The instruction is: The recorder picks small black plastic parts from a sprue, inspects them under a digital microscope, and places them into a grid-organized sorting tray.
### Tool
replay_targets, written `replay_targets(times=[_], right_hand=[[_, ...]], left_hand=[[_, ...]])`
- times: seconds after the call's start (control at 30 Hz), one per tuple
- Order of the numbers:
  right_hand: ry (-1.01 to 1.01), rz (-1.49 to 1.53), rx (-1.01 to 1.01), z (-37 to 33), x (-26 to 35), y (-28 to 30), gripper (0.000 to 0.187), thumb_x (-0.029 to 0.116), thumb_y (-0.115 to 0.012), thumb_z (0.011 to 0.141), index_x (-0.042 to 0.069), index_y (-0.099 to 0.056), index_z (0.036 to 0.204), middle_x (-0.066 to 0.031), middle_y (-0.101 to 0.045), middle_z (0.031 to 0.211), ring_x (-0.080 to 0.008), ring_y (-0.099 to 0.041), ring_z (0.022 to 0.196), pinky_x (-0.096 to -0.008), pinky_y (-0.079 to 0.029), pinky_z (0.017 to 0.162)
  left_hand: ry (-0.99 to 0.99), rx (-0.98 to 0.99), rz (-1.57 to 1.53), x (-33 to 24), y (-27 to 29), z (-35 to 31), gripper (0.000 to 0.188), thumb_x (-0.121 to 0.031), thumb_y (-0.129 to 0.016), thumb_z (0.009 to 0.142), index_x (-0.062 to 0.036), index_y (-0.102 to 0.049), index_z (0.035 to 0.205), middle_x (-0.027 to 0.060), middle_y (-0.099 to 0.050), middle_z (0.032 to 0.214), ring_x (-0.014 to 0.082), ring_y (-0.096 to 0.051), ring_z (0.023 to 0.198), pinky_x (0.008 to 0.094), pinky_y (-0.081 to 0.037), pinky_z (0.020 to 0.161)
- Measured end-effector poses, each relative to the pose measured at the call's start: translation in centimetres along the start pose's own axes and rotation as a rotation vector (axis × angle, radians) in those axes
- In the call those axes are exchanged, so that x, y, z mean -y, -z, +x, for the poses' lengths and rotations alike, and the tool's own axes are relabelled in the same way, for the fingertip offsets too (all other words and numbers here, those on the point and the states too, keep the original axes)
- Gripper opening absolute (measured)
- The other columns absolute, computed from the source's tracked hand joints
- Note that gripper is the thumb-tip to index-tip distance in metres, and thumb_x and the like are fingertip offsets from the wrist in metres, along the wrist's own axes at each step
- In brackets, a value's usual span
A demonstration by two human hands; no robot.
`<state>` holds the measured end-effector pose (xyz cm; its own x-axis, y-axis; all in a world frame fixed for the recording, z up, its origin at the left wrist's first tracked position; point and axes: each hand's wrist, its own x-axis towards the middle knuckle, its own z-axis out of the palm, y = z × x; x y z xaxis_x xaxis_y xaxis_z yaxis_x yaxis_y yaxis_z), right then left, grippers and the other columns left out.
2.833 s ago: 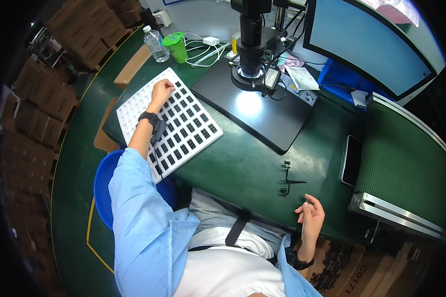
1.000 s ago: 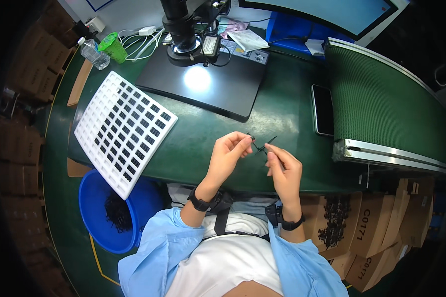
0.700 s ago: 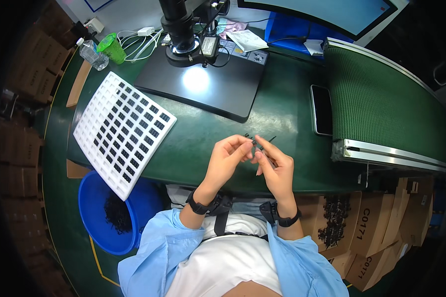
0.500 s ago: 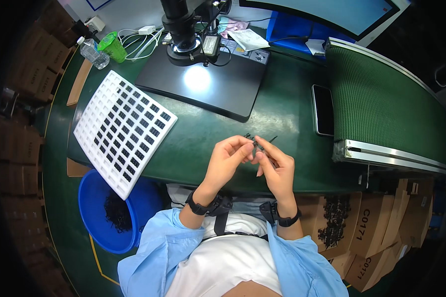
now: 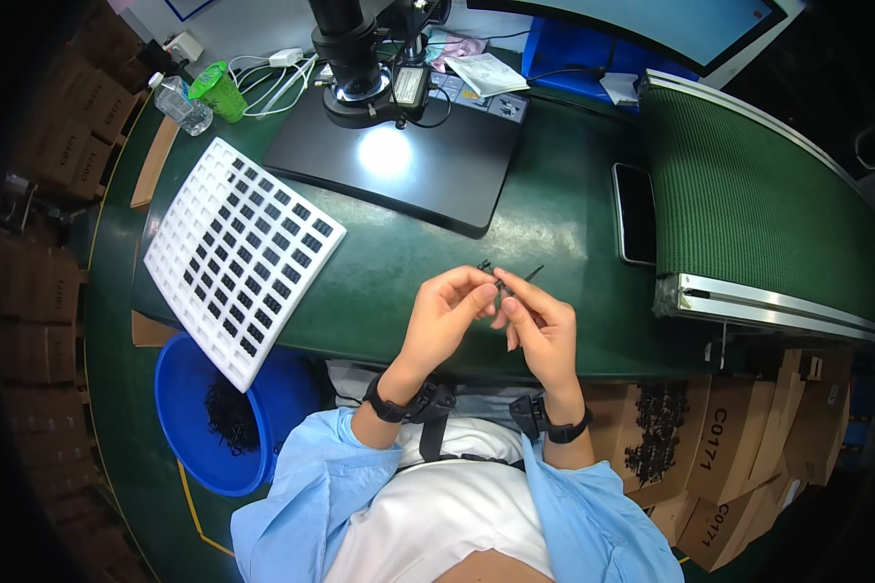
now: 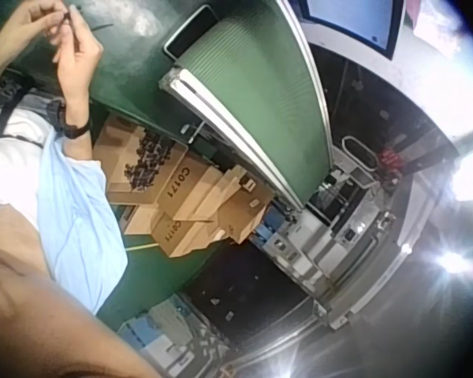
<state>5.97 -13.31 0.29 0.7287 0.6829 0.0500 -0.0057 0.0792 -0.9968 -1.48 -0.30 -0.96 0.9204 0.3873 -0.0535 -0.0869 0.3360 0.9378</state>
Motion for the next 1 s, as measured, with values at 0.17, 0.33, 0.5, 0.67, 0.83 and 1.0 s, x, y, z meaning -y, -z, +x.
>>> replay_targets(times=[0.17,0.33,0.5,0.67,0.83,1.0], right_hand=[[0.006,-0.013,-0.002,0.2,-0.1,0.2,0.027,0.003,-0.053,0.089,0.004,-0.062,0.114,-0.0043,-0.059,0.069,-0.0042,-0.046,0.049,-0.0182,-0.036,0.043],[-0.018,-0.007,-0.027,0.2,-0.1,0.5,0.025,0.003,-0.053,0.089,0.003,-0.063,0.112,-0.0035,-0.058,0.069,-0.0036,-0.046,0.049,-0.0174,-0.036,0.043],[-0.085,0.025,-0.133,-1.1,-0.5,2.0,0.029,0.004,-0.051,0.09,0.003,-0.058,0.118,-0.0039,-0.058,0.069,-0.0027,-0.044,0.048,-0.0167,-0.035,0.043],[-0.199,-0.008,-0.088,-3.3,-1.7,4.4,0.035,0.004,-0.051,0.09,0.003,-0.053,0.125,-0.0044,-0.059,0.067,-0.0028,-0.043,0.046,-0.0165,-0.035,0.043],[-0.335,0.006,-0.04,-4.7,-2.9,5.4,0.037,0.005,-0.051,0.09,0.0,-0.049,0.127,-0.0064,-0.06,0.067,-0.0034,-0.044,0.045,-0.0167,-0.035,0.042],[-0.322,0.046,-0.033,-4.6,-3.3,5.6,0.037,0.006,-0.051,0.091,0.0,-0.047,0.127,-0.0071,-0.061,0.068,-0.0035,-0.044,0.044,-0.0165,-0.034,0.041]], left_hand=[[0.005,0.003,0.014,0.1,0.1,-0.1,0.015,-0.014,-0.058,0.089,0.0004,-0.06,0.092,0.0007,-0.059,0.076,0.0061,-0.054,0.071,0.0202,-0.043,0.064],[0.023,-0.009,-0.016,-0.4,-0.4,0.1,0.013,-0.012,-0.059,0.089,0.0004,-0.06,0.093,0.0017,-0.061,0.078,0.007,-0.056,0.073,0.0213,-0.045,0.068],[-0.053,-0.122,0.152,-2.4,1.1,2.8,0.008,-0.005,-0.064,0.083,-0.002,-0.06,0.089,-0.0003,-0.061,0.079,0.0049,-0.055,0.075,0.0189,-0.044,0.068],[-0.265,-0.238,0.911,-4.1,7.5,10.2,0.012,-0.009,-0.064,0.076,0.0014,-0.061,0.08,0.0091,-0.062,0.069,0.0154,-0.06,0.063,0.0272,-0.047,0.061],[-0.899,-0.339,1.47,-3.3,13.5,15.8,0.004,-0.005,-0.056,0.071,-0.0044,-0.06,0.071,0.011,-0.059,0.066,0.0284,-0.058,0.057,0.0368,-0.048,0.058],[-0.816,-0.218,1.308,-2.3,16.3,17.4,0.011,-0.012,-0.062,0.074,-0.0031,-0.056,0.07,0.0094,-0.054,0.062,0.0268,-0.054,0.054,0.034,-0.044,0.052]])
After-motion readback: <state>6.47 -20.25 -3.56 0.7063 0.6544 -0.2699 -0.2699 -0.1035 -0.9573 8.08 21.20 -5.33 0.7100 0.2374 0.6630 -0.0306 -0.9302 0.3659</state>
